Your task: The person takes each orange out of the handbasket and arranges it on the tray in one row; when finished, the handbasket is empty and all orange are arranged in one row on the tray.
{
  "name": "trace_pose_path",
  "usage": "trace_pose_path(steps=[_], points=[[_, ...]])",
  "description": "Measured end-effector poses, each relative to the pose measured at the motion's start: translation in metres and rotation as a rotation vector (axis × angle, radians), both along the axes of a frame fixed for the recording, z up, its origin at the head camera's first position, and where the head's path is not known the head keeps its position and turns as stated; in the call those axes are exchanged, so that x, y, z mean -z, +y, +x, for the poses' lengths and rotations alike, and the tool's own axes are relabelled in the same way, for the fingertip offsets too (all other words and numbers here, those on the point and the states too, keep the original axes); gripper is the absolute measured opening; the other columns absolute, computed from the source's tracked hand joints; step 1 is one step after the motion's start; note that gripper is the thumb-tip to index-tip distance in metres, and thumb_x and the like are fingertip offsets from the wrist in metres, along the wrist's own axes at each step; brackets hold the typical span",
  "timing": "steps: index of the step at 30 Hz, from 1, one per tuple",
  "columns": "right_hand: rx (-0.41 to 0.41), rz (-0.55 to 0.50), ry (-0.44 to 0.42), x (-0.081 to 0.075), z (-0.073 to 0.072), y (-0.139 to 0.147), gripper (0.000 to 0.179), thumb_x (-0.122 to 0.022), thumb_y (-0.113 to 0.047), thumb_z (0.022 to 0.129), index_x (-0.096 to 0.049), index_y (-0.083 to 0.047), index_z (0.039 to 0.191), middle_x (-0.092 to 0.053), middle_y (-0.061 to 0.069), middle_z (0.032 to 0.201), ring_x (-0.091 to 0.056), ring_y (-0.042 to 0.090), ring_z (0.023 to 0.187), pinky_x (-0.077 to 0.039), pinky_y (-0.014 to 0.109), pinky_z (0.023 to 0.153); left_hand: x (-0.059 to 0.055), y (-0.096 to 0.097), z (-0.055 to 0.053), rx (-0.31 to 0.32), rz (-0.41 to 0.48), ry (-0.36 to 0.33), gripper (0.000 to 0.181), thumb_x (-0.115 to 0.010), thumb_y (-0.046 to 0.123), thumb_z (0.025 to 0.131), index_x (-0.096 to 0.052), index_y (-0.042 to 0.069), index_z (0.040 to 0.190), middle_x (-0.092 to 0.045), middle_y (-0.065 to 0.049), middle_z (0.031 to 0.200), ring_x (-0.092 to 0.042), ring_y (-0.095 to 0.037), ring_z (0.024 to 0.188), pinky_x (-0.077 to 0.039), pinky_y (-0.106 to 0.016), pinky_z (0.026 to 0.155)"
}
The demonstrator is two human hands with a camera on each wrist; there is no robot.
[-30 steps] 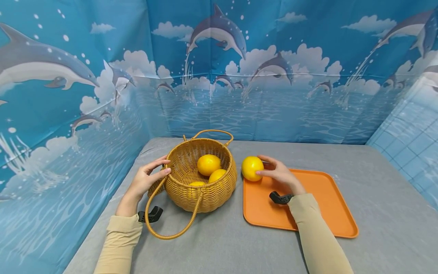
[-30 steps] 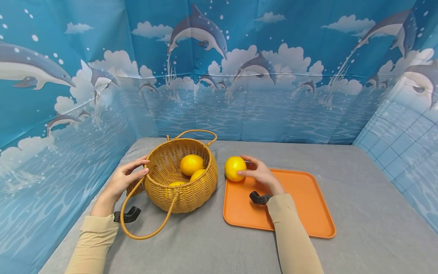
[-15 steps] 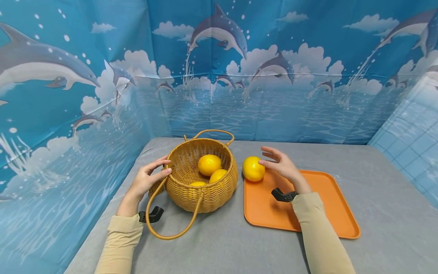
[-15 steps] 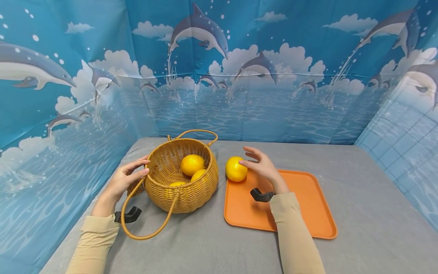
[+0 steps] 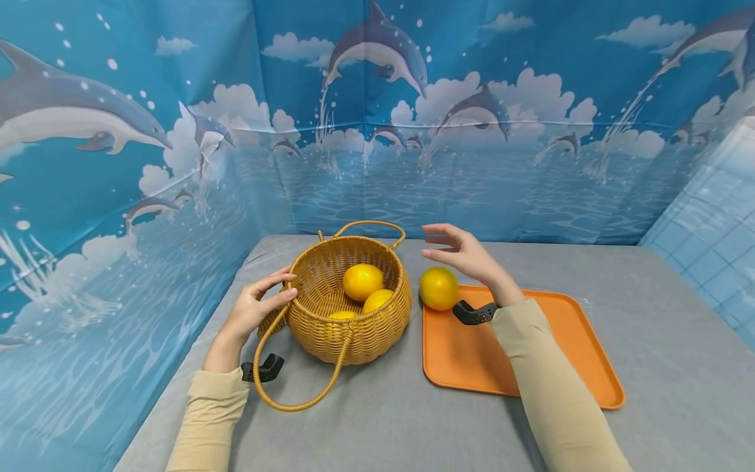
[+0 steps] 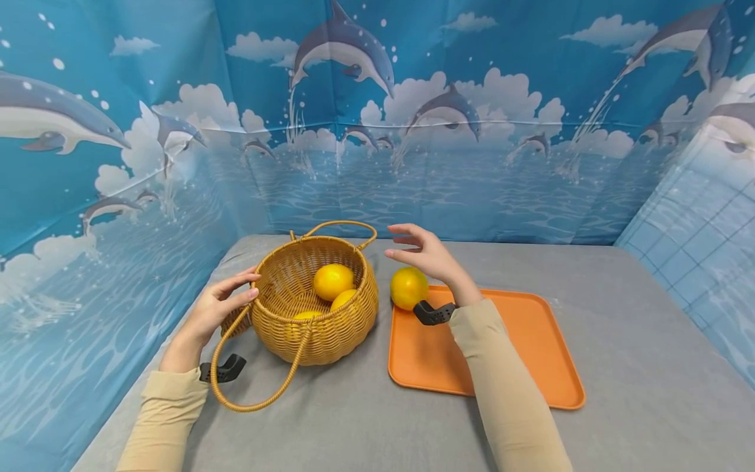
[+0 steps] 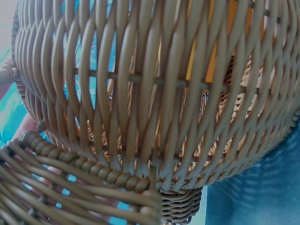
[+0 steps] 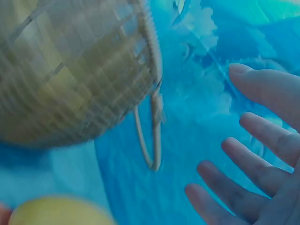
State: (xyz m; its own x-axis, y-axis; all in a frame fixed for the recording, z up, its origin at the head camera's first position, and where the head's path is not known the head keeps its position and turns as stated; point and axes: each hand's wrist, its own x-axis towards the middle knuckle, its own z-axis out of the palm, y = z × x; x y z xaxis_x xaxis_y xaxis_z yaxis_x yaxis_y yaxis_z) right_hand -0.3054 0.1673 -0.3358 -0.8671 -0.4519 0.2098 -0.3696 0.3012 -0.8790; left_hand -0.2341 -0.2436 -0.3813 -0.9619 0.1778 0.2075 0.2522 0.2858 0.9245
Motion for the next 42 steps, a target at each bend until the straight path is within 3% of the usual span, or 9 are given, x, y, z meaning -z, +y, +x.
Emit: trace_pose_path(steps=[5, 11, 17, 23, 27, 33, 42], points=[[-0.071, 0.023, 0.023, -0.026, -0.011, -0.024, 0.053, -0.065, -0.026, 0.09, -0.047, -0.013, 0.137, -0.042, 0.007, 0.141, -0.044, 0.029, 0.125, -0.043, 0.045, 0.096, -0.001, 0.0, 0.001, 0.004, -0.001, -0.001, 0.042, -0.066, 0.022, 0.089, -0.059, 0.004, 0.127, -0.04, -0.005, 0.146, -0.02, -0.026, 0.139, -0.013, -0.056, 0.11], [-0.195, 0.126, 0.034, -0.058, -0.019, -0.059, 0.049, -0.066, -0.026, 0.089, -0.05, -0.013, 0.134, -0.046, 0.008, 0.138, -0.048, 0.028, 0.122, -0.044, 0.042, 0.095, -0.001, 0.0, 0.001, -0.002, -0.006, -0.007, 0.042, -0.066, 0.022, 0.089, -0.059, 0.004, 0.126, -0.041, -0.005, 0.145, -0.019, -0.025, 0.14, -0.013, -0.057, 0.109], [-0.332, 0.226, 0.012, -0.073, -0.025, -0.098, 0.049, -0.065, -0.019, 0.09, -0.049, -0.009, 0.134, -0.048, 0.01, 0.135, -0.05, 0.026, 0.121, -0.045, 0.036, 0.095, -0.002, 0.001, 0.0, 0.005, -0.01, -0.001, 0.041, -0.066, 0.022, 0.089, -0.059, 0.004, 0.126, -0.041, -0.005, 0.145, -0.019, -0.025, 0.14, -0.013, -0.056, 0.11], [-0.491, 0.354, -0.008, -0.071, -0.031, -0.133, 0.051, -0.067, -0.011, 0.087, -0.049, -0.004, 0.134, -0.047, 0.012, 0.136, -0.05, 0.027, 0.12, -0.046, 0.031, 0.093, -0.002, 0.002, 0.001, 0.002, -0.018, 0.002, 0.041, -0.066, 0.021, 0.089, -0.059, 0.003, 0.126, -0.041, -0.006, 0.145, -0.02, -0.027, 0.139, -0.013, -0.057, 0.109], [-0.556, 0.475, -0.013, -0.064, -0.036, -0.146, 0.051, -0.069, -0.008, 0.085, -0.052, -0.004, 0.133, -0.048, 0.013, 0.135, -0.047, 0.028, 0.123, -0.044, 0.03, 0.095, 0.0, 0.002, 0.001, -0.003, -0.015, -0.002, 0.042, -0.066, 0.022, 0.089, -0.059, 0.003, 0.125, -0.041, -0.006, 0.145, -0.02, -0.028, 0.139, -0.014, -0.057, 0.109], [-0.572, 0.716, -0.04, -0.051, -0.041, -0.153, 0.052, -0.071, -0.009, 0.084, -0.054, -0.012, 0.133, -0.049, 0.004, 0.136, -0.044, 0.025, 0.125, -0.041, 0.032, 0.098, 0.0, 0.002, 0.001, -0.004, -0.004, -0.005, 0.042, -0.067, 0.022, 0.089, -0.059, 0.003, 0.126, -0.042, -0.006, 0.145, -0.02, -0.027, 0.139, -0.013, -0.056, 0.109], [-0.554, 0.798, -0.074, -0.038, -0.046, -0.154, 0.049, -0.069, -0.004, 0.085, -0.057, -0.018, 0.131, -0.048, 0.0, 0.136, -0.039, 0.028, 0.129, -0.041, 0.035, 0.098, 0.0, 0.002, 0.003, -0.013, -0.011, 0.005, 0.041, -0.067, 0.023, 0.089, -0.06, 0.005, 0.125, -0.042, -0.005, 0.144, -0.022, -0.027, 0.139, -0.015, -0.055, 0.109]])
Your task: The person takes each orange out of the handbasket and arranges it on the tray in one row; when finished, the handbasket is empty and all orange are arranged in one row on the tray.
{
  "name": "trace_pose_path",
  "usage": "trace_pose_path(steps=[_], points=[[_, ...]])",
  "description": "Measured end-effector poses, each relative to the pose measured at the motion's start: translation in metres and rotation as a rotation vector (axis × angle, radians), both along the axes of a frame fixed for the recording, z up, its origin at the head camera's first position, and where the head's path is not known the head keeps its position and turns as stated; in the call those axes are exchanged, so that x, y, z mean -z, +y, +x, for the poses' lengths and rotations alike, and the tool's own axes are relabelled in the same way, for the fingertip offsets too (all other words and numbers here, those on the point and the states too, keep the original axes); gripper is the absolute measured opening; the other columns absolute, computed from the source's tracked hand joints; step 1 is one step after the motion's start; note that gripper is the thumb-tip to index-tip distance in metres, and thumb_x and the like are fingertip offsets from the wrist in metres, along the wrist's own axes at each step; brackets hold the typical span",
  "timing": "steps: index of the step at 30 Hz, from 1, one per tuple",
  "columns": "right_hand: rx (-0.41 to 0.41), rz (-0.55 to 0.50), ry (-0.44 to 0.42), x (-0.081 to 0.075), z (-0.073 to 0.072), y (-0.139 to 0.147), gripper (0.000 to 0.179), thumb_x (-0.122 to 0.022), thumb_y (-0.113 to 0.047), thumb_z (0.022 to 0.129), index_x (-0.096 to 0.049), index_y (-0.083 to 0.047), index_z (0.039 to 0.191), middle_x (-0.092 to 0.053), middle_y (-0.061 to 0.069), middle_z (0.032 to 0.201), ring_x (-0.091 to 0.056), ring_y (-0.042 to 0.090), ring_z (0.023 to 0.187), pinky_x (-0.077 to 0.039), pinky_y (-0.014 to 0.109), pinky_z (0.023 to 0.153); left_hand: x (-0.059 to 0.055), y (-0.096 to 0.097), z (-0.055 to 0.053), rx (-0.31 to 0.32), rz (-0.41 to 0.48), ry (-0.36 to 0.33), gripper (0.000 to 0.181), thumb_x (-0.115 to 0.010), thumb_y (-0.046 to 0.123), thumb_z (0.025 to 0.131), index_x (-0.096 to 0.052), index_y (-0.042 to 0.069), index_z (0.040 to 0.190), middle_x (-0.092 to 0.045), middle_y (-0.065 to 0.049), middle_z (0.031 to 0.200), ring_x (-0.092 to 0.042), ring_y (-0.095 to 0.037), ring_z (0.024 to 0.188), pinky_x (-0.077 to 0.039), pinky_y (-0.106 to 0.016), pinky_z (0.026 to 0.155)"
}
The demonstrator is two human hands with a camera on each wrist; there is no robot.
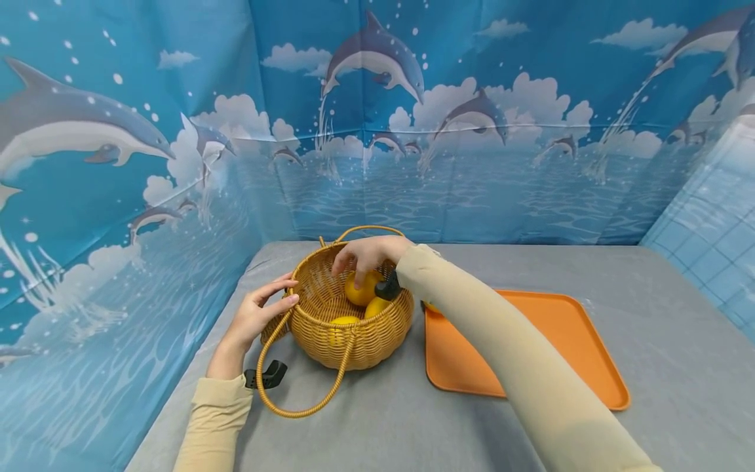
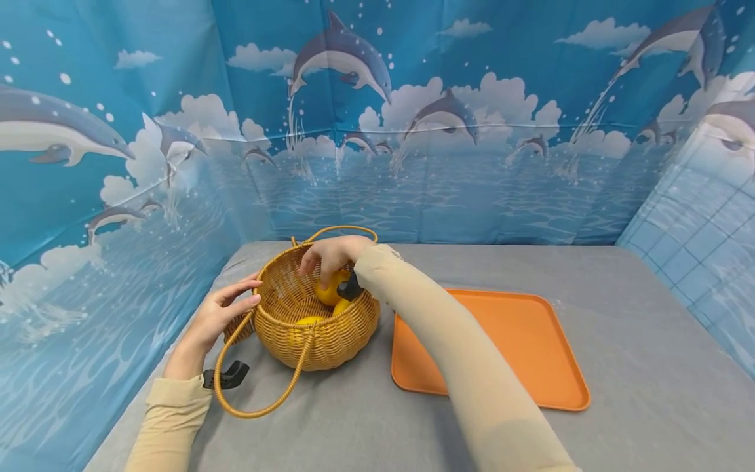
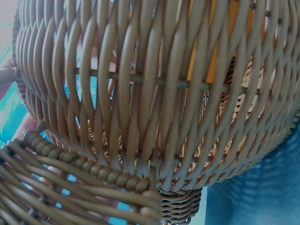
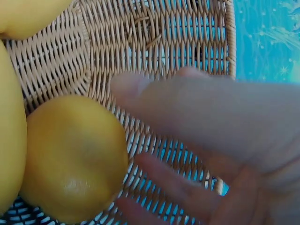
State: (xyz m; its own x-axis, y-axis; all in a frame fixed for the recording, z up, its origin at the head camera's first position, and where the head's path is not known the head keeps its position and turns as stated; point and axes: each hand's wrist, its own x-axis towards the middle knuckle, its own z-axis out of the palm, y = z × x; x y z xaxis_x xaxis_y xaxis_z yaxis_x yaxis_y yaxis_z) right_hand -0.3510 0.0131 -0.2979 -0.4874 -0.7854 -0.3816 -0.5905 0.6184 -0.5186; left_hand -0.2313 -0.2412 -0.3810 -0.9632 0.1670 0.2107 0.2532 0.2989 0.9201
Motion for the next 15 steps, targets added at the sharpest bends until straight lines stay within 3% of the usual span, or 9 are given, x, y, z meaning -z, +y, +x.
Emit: trace_pose_path(steps=[9, 15], points=[[-0.008, 0.068, 0.054, 0.007, -0.002, -0.001, 0.048, -0.07, -0.004, 0.084, -0.059, -0.021, 0.128, -0.044, -0.002, 0.139, -0.034, 0.026, 0.131, -0.038, 0.037, 0.1, 0.001, -0.001, 0.0, -0.006, 0.004, -0.004, 0.041, -0.067, 0.024, 0.088, -0.061, 0.006, 0.125, -0.043, -0.004, 0.144, -0.022, -0.027, 0.139, -0.015, -0.055, 0.109], [0.039, 0.139, 0.074, 0.013, 0.001, -0.002, 0.054, -0.068, -0.001, 0.083, -0.056, -0.025, 0.131, -0.037, 0.0, 0.142, -0.041, 0.021, 0.115, -0.047, 0.03, 0.072, 0.0, 0.001, 0.0, -0.004, 0.005, 0.001, 0.042, -0.068, 0.023, 0.088, -0.06, 0.004, 0.125, -0.042, -0.005, 0.144, -0.023, -0.027, 0.138, -0.015, -0.055, 0.11]])
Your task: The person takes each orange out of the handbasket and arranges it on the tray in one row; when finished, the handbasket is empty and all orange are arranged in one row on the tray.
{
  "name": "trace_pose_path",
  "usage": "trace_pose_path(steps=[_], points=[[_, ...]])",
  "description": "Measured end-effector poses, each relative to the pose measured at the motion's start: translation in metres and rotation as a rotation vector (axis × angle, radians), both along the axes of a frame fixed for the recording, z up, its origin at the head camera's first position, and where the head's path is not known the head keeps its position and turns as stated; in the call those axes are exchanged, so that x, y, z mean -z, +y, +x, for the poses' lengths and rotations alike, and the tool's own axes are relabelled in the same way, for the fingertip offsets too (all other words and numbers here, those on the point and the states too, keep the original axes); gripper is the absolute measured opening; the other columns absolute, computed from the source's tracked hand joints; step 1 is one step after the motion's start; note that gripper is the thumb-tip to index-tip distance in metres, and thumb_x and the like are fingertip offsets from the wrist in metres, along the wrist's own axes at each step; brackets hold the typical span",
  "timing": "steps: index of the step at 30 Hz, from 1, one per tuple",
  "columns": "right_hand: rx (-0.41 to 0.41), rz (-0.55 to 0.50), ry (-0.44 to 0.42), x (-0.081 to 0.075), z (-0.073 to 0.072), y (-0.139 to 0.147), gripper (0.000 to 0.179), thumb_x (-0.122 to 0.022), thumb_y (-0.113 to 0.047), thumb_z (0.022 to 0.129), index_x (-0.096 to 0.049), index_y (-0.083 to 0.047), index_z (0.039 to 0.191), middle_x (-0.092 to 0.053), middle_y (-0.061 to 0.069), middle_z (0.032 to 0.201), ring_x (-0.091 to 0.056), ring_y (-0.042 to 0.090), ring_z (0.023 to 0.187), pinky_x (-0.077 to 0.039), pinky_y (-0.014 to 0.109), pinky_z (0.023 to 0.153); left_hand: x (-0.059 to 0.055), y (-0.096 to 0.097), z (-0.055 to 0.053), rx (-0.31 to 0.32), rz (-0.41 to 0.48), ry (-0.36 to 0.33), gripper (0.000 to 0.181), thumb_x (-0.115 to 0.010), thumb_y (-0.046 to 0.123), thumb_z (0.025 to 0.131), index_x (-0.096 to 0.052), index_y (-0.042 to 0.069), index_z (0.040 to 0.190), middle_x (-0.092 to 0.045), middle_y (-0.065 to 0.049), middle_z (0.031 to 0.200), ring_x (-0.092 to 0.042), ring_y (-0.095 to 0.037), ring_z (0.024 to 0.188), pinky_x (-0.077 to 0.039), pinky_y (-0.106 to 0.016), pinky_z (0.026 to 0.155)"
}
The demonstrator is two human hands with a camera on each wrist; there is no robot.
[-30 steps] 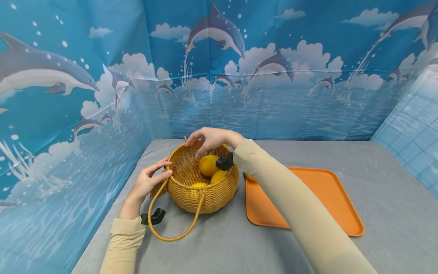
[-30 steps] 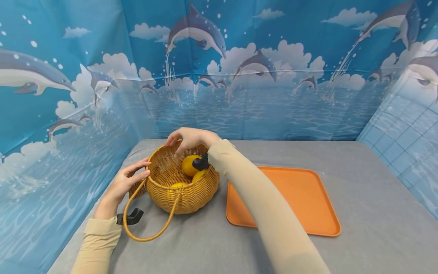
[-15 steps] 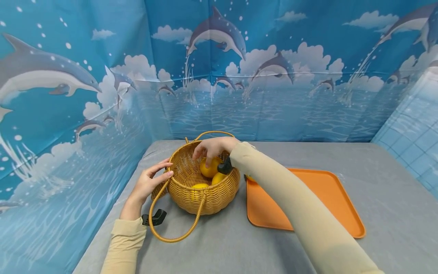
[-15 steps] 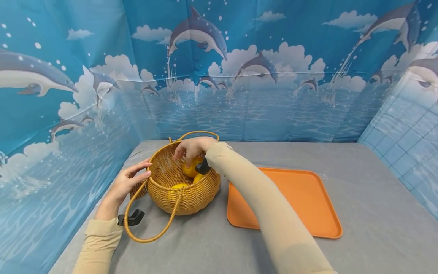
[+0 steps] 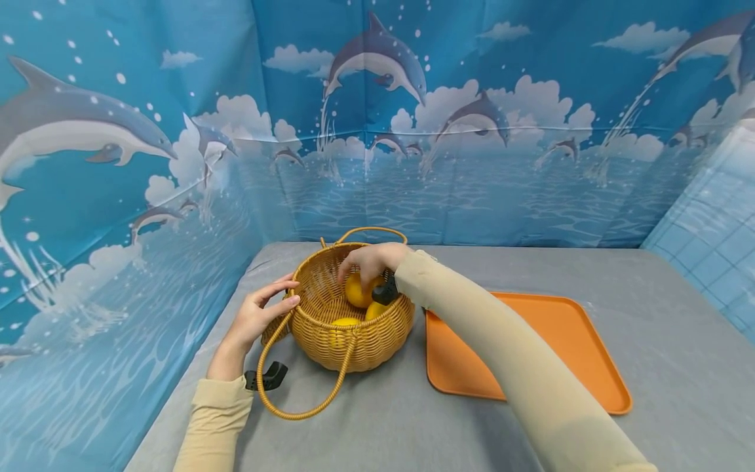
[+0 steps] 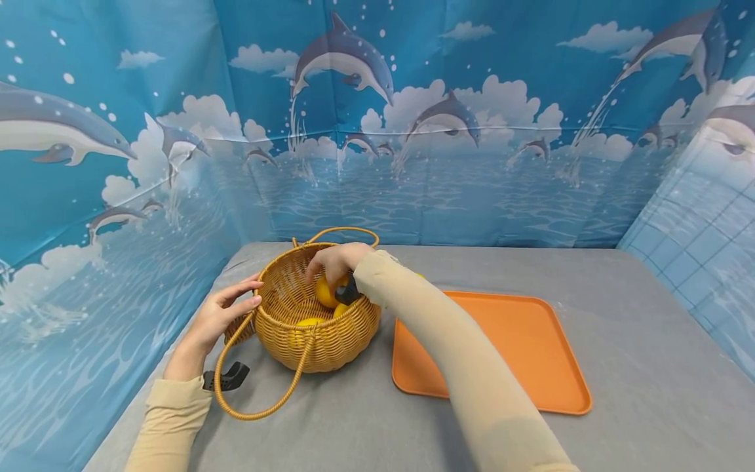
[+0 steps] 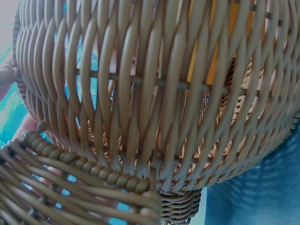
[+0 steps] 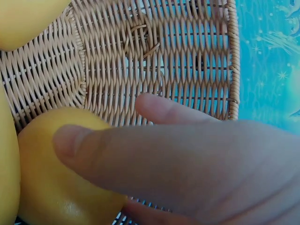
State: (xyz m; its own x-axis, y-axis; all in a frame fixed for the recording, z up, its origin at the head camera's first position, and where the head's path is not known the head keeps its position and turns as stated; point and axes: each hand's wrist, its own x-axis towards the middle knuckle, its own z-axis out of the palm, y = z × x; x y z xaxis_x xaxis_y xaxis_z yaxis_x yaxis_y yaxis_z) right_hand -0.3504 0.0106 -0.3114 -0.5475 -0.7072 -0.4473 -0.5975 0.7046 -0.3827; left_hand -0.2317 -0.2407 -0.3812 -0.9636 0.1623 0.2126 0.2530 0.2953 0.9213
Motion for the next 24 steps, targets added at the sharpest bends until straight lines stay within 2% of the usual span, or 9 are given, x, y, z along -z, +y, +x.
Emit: trace_pose_path(steps=[2, 7, 9, 14, 16, 24], points=[[0.003, 0.019, 0.028, 0.001, 0.0, -0.001, 0.056, -0.069, -0.002, 0.083, -0.055, -0.026, 0.132, -0.037, 0.0, 0.142, -0.041, 0.019, 0.113, -0.045, 0.028, 0.074, 0.0, 0.0, 0.0, 0.004, 0.001, 0.002, 0.042, -0.067, 0.023, 0.088, -0.06, 0.005, 0.125, -0.042, -0.005, 0.144, -0.022, -0.027, 0.138, -0.015, -0.055, 0.11], [-0.022, 0.018, 0.051, 0.004, -0.001, -0.003, 0.059, -0.071, -0.004, 0.081, -0.053, -0.023, 0.134, -0.041, 0.0, 0.14, -0.041, 0.018, 0.122, -0.042, 0.031, 0.091, 0.001, -0.001, 0.0, 0.006, -0.001, 0.0, 0.041, -0.067, 0.023, 0.088, -0.061, 0.005, 0.125, -0.043, -0.005, 0.144, -0.021, -0.027, 0.139, -0.014, -0.056, 0.109], [-0.031, 0.003, 0.028, 0.008, -0.001, -0.004, 0.059, -0.071, -0.001, 0.081, -0.053, -0.022, 0.134, -0.043, 0.001, 0.138, -0.043, 0.018, 0.119, -0.043, 0.031, 0.091, 0.001, -0.001, 0.0, 0.007, -0.001, -0.002, 0.041, -0.067, 0.022, 0.089, -0.06, 0.005, 0.125, -0.043, -0.005, 0.144, -0.021, -0.027, 0.139, -0.013, -0.056, 0.109], [-0.037, -0.002, -0.005, 0.017, -0.001, -0.009, 0.059, -0.069, 0.003, 0.079, -0.056, -0.023, 0.131, -0.042, 0.002, 0.137, -0.043, 0.019, 0.11, -0.046, 0.028, 0.08, 0.0, 0.001, 0.002, 0.011, 0.002, -0.008, 0.041, -0.066, 0.022, 0.089, -0.06, 0.006, 0.126, -0.042, -0.003, 0.145, -0.02, -0.026, 0.139, -0.013, -0.057, 0.109], [-0.048, -0.01, -0.012, 0.018, -0.001, -0.01, 0.06, -0.071, 0.001, 0.079, -0.055, -0.023, 0.132, -0.043, 0.001, 0.137, -0.044, 0.018, 0.112, -0.046, 0.028, 0.081, 0.0, 0.0, 0.002, 0.01, 0.007, -0.007, 0.04, -0.066, 0.022, 0.089, -0.06, 0.005, 0.126, -0.042, -0.003, 0.145, -0.02, -0.026, 0.139, -0.012, -0.057, 0.109], [-0.074, -0.134, -0.145, 0.021, -0.004, -0.012, 0.067, -0.079, -0.009, 0.075, -0.051, -0.014, 0.136, -0.05, -0.001, 0.129, -0.049, 0.016, 0.11, -0.047, 0.027, 0.086, 0.0, -0.001, 0.0, 0.007, 0.003, 0.003, 0.04, -0.067, 0.022, 0.089, -0.061, 0.006, 0.125, -0.043, -0.004, 0.144, -0.021, -0.026, 0.139, -0.013, -0.056, 0.11]])
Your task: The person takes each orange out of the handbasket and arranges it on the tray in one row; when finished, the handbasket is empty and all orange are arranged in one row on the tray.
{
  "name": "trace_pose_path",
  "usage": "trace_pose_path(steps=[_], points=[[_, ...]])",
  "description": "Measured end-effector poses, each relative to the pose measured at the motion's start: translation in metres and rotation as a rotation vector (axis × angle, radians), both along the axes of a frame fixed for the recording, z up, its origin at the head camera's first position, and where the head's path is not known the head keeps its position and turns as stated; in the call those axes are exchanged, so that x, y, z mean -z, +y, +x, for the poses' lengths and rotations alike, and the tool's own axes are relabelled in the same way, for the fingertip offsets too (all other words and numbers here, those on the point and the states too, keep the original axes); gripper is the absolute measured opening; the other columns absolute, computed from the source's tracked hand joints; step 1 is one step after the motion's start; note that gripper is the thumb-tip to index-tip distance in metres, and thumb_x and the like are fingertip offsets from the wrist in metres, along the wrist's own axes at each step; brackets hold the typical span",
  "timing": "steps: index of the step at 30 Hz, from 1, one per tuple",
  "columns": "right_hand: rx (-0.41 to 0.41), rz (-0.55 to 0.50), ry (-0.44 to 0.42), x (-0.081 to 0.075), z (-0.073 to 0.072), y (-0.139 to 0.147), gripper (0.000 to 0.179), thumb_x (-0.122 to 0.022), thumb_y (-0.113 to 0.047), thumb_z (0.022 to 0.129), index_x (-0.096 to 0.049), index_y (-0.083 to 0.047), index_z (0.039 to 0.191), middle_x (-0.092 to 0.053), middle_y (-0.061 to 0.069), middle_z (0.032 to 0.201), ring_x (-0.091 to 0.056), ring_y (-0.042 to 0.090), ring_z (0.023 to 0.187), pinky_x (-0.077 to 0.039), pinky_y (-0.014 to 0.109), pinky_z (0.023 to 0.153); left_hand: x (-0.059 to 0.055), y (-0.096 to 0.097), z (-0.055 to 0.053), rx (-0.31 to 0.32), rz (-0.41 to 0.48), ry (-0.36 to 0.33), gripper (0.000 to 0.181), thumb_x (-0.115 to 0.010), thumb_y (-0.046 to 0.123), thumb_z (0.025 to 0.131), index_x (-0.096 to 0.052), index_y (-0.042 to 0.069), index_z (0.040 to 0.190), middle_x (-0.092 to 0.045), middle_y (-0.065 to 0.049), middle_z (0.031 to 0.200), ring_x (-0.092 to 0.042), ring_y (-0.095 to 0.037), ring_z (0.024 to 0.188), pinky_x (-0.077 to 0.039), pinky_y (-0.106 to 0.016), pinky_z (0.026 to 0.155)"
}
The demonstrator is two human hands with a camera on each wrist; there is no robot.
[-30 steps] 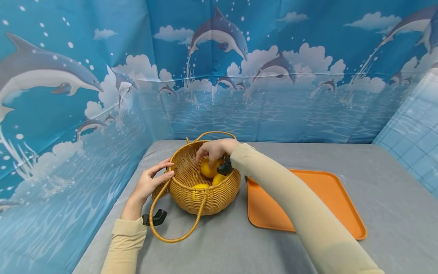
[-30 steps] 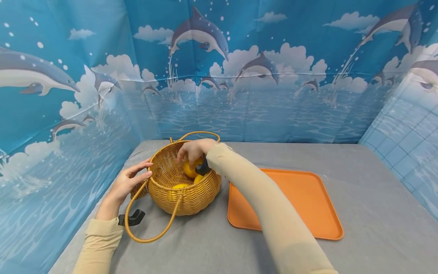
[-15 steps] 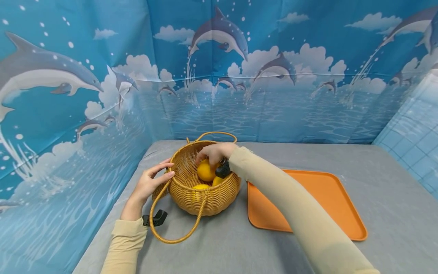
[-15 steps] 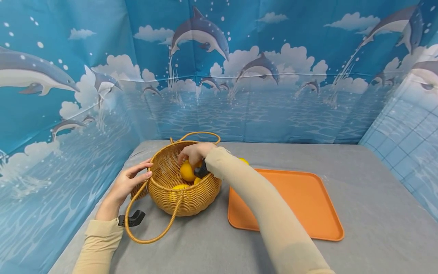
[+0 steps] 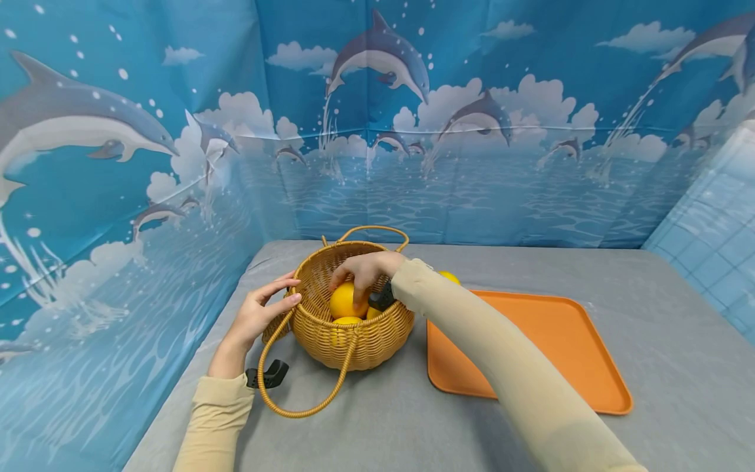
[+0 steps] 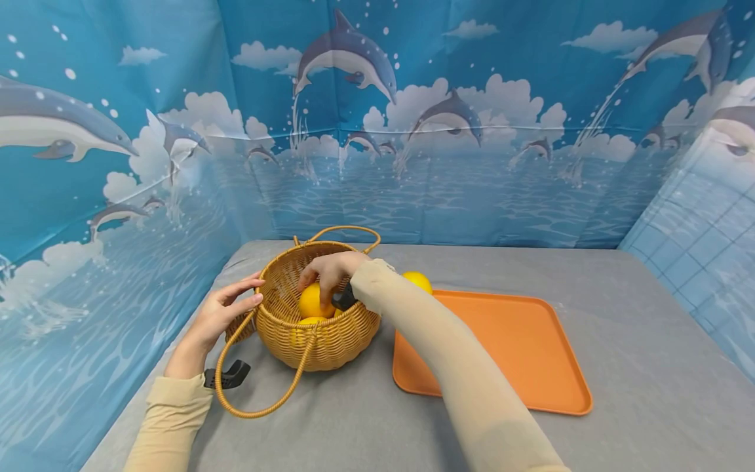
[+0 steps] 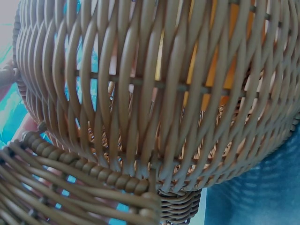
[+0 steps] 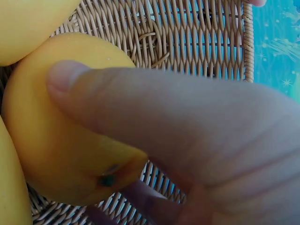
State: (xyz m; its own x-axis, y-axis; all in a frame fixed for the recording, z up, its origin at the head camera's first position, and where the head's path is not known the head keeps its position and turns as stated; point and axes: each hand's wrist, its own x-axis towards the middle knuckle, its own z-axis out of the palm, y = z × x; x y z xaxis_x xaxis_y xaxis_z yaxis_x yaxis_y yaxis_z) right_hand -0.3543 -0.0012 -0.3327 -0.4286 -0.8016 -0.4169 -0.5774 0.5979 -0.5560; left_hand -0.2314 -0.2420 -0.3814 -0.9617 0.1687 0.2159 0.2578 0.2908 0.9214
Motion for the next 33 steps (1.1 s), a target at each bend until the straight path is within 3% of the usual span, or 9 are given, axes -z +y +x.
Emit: trace_pose_path(steps=[18, 33], points=[[0.01, -0.022, -0.058, 0.0018, -0.0005, 0.0032, 0.072, -0.077, -0.012, 0.078, -0.044, -0.018, 0.142, -0.035, 0.003, 0.146, -0.04, 0.019, 0.123, -0.044, 0.03, 0.092, 0.0007, 0.0001, -0.0011, 0.002, 0.009, -0.001, 0.039, -0.066, 0.022, 0.089, -0.061, 0.005, 0.124, -0.043, -0.005, 0.144, -0.023, -0.027, 0.138, -0.014, -0.056, 0.109], [0.043, -0.015, -0.099, 0.0029, -0.0004, 0.0048, 0.075, -0.078, -0.012, 0.076, -0.043, -0.013, 0.142, -0.047, 0.003, 0.133, -0.05, 0.017, 0.111, -0.047, 0.028, 0.087, 0.0006, 0.0009, -0.0009, -0.008, 0.007, -0.015, 0.04, -0.067, 0.022, 0.089, -0.061, 0.005, 0.125, -0.043, -0.005, 0.144, -0.021, -0.027, 0.139, -0.014, -0.056, 0.11]])
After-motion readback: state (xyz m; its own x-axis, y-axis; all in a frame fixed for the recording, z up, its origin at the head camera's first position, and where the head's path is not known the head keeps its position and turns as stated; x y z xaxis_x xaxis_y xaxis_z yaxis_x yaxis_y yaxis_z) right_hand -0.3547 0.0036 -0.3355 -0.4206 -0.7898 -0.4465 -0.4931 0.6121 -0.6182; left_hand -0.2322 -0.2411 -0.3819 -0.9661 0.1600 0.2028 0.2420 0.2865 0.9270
